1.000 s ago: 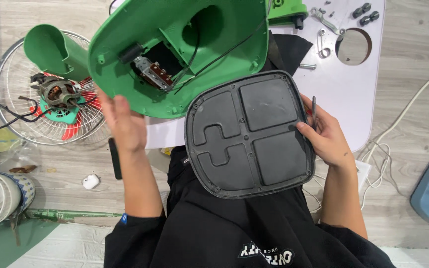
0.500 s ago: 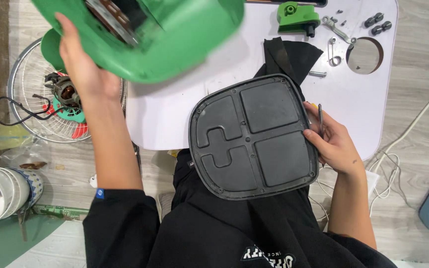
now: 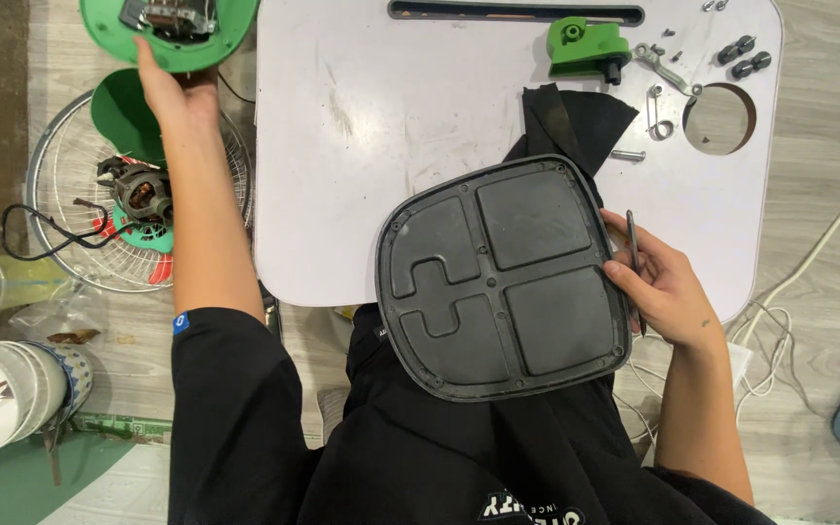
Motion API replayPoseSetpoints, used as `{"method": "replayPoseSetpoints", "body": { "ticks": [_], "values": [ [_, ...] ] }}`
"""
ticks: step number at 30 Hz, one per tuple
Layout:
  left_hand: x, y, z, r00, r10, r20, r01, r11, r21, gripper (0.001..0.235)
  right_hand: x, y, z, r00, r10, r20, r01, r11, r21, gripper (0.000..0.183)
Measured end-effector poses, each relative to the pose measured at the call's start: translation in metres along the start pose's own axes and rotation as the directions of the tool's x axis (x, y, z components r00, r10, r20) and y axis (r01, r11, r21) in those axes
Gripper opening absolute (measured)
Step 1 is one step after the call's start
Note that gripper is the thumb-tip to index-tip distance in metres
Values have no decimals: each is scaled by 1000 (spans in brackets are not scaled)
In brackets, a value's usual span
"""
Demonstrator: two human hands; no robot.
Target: The person uses a screwdriver to remove screws from the back of a green appliance, likely a fan. They then separate the back cover from the main body, revealing the internal components, and wipe the cover with a black cloth.
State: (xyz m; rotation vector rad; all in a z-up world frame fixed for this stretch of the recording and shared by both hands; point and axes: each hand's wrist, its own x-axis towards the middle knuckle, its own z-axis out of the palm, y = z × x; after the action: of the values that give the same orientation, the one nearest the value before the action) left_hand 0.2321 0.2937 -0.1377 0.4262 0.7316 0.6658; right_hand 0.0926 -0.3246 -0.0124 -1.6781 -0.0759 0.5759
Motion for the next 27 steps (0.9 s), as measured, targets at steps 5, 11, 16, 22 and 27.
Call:
{"method": "replayPoseSetpoints", "body": {
  "ticks": [5, 11, 16, 22, 27],
  "values": [
    [29, -3, -33, 999, 11, -35, -11, 1000, -6, 57, 0, 2, 1, 1000, -14, -1, 14, 1000, -23, 58],
    [3, 3, -25, 998, 41, 40, -47, 988, 148, 52, 0, -1, 2, 1000, -15, 10, 15, 999, 38, 58],
    [-57, 0, -19, 996, -15, 88, -2, 982, 190, 44, 1, 1, 1, 999, -43, 6, 43, 999, 10, 58],
    [-71, -12, -31, 994, -99, 53, 79, 954, 289, 41, 1, 4, -2, 1000, -26, 11, 26, 999, -20, 58],
    [-43, -32, -72, 984, -167, 68, 137, 937, 320, 83, 1, 6, -2, 1000, -24, -16, 23, 999, -47, 58]
  ]
}}
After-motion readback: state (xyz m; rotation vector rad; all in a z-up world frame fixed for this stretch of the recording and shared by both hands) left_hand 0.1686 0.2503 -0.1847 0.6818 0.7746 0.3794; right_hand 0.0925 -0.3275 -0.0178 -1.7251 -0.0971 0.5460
